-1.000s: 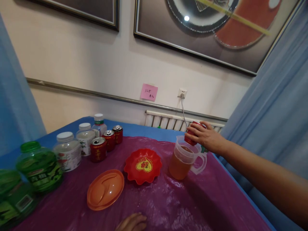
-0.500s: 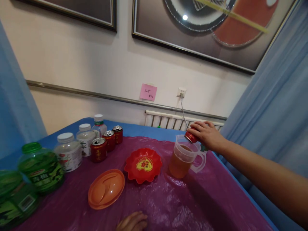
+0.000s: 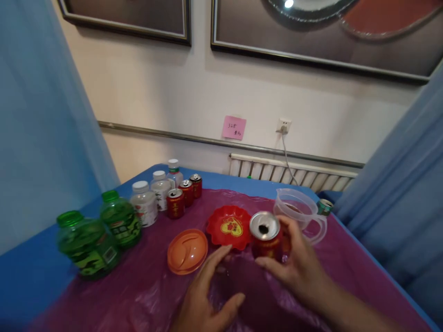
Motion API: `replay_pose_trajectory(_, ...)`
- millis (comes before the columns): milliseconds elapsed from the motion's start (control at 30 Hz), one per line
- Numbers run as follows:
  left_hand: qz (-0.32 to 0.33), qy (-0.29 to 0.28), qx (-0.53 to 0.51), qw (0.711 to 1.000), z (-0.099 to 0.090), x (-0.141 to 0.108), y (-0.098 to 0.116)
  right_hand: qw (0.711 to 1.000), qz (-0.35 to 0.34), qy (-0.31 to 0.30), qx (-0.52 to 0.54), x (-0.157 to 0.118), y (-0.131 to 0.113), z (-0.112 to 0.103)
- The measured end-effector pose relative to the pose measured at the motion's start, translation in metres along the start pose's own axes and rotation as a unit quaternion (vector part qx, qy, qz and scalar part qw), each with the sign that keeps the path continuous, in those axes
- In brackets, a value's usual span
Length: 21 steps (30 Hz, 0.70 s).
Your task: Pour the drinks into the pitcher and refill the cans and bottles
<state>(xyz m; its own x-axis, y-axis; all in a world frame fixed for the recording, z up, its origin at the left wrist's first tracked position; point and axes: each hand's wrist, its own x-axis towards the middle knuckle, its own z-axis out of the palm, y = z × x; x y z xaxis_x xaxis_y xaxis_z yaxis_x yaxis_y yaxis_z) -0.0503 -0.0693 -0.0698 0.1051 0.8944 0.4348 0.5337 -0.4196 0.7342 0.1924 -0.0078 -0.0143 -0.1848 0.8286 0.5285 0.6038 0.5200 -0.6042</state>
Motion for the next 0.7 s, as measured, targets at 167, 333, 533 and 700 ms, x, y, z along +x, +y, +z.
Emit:
replay_pose_trajectory(167,-0.083,0.074,-0.018,0.994,-0.002,0.015,0.011,0.994,0.064,-0.005,0.084,-0.026,-0.025,0.086)
replay_pose_trajectory(333,-0.098,0.102,0.039,0.989,-0.013,0.013,-0.003,0.996,0.021,-0.025,0.088,-0.037,-0.030,0.122)
replay_pose_trajectory(533,-0.121,0.160,0.193,0.960,-0.068,0.053,-0.047,0.961,0.123,-0.209,0.136,-0.070,-0.014,0.116)
replay_pose_trajectory(700,-0.154,0.154,0.303,0.928,-0.105,0.088,-0.087,0.910,0.186,-0.352,0.110,-0.090,-0.001,0.101)
